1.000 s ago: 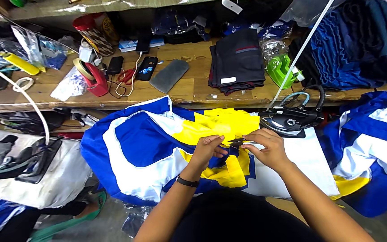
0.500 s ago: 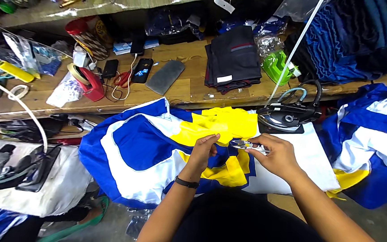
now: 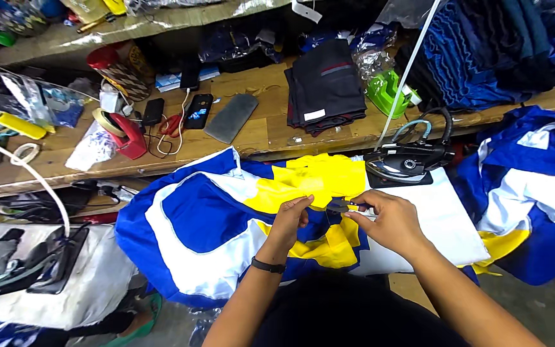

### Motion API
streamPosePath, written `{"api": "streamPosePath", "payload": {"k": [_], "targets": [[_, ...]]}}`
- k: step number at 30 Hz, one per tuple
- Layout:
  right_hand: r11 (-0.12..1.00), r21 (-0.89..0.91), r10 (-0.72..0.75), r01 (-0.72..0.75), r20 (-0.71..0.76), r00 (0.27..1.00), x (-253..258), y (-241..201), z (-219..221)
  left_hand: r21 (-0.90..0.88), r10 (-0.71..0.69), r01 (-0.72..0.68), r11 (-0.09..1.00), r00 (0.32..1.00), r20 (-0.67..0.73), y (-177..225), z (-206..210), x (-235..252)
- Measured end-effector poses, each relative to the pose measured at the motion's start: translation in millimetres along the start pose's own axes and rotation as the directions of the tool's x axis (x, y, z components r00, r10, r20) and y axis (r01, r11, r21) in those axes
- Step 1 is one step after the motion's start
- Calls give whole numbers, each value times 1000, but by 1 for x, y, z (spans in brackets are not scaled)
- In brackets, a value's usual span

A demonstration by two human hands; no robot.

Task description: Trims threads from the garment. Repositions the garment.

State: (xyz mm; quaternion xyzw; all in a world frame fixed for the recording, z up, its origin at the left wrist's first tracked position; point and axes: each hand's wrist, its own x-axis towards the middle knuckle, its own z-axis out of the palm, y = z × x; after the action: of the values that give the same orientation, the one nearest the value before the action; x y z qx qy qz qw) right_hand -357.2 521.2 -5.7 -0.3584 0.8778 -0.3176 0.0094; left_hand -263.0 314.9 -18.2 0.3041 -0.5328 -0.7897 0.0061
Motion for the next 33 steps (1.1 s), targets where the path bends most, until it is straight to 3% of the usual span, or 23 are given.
{"api": "streamPosePath", "payload": {"k": [6,13,18,20,22,25,27,29,33], "targets": [[997,24,75,-77,68,995,3,-8,0,37,-2,1,999,1000,26,-1,0,1],[996,76,44,-47,44,998,5,-6,9,89,10,-17,996,997,76,-3,-4,0],[987,-15,158,-158,167,973,-6,10,-5,90,7,-10,996,1000,27,-5,-5,-4],[965,84,233,-249,170,958,-12,17,1,86,-6,5,996,1000,14,-8,-4,-7],[911,291,254,-293,165,953,-16,17,13,66,-26,27,997,999,-23,-10,-1,-9],[768,586,219,-258,138,966,-15,3,36,-22,-129,128,992,990,-53,-4,1,-11],[726,645,214,-239,118,970,-7,-6,46,-97,-173,167,981,983,-58,-1,2,-9],[795,553,204,-248,140,969,-2,-10,47,-150,-197,187,971,979,-59,0,3,-6],[959,189,189,-212,136,973,-7,-12,9,-199,-205,188,962,976,-71,6,6,-5]]}}
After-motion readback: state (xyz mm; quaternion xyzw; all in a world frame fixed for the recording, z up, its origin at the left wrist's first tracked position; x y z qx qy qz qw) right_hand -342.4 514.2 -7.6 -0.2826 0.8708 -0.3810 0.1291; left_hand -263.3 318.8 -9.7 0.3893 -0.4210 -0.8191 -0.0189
